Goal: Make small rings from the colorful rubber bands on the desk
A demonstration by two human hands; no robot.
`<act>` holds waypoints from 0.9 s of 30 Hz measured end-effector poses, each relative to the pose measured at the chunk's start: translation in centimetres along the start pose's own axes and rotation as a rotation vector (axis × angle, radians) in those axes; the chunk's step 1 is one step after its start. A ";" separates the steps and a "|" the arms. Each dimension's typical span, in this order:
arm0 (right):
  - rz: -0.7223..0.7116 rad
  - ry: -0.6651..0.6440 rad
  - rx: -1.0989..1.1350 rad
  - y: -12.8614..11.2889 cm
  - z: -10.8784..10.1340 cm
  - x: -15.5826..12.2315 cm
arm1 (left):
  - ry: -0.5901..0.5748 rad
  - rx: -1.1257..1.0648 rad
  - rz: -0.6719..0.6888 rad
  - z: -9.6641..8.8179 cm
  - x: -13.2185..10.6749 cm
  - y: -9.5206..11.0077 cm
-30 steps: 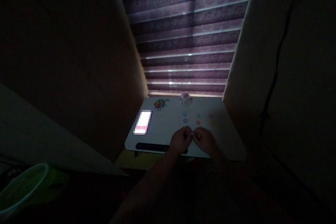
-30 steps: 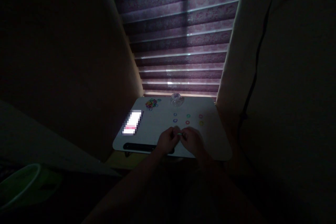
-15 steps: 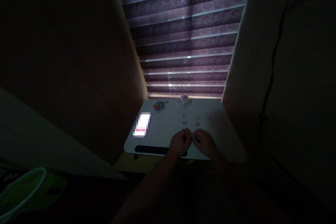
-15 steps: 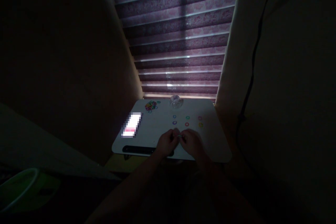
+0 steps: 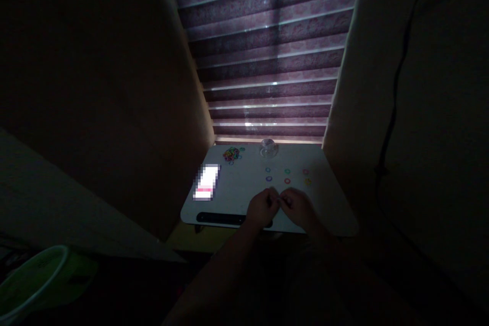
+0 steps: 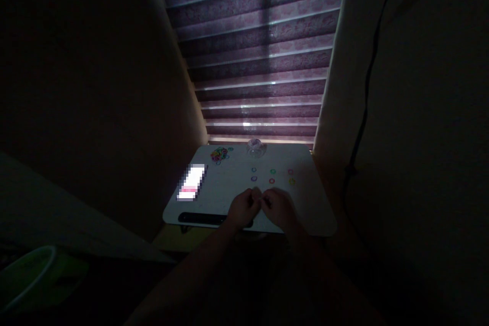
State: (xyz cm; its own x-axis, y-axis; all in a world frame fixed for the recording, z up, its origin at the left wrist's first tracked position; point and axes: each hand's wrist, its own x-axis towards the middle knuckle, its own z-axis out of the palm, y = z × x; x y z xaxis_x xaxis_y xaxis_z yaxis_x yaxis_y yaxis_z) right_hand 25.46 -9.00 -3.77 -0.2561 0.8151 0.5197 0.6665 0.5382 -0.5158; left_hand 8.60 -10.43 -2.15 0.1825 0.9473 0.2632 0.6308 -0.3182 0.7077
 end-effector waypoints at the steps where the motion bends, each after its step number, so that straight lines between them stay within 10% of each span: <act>1: -0.002 0.000 0.001 0.0 0.0 0.0 | 0.002 0.007 -0.004 0.0 0.0 0.0; 27: -0.019 -0.017 0.013 0.3 -0.1 0.1 | 0.006 -0.057 0.082 -0.1 0.1 0.1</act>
State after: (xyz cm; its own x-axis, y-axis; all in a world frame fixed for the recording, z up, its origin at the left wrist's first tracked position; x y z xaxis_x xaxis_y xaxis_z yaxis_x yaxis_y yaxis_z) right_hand 25.65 -8.79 -3.79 -0.2801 0.8084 0.5177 0.6527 0.5559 -0.5148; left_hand 8.63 -10.40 -1.98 0.2271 0.9177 0.3260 0.5702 -0.3967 0.7194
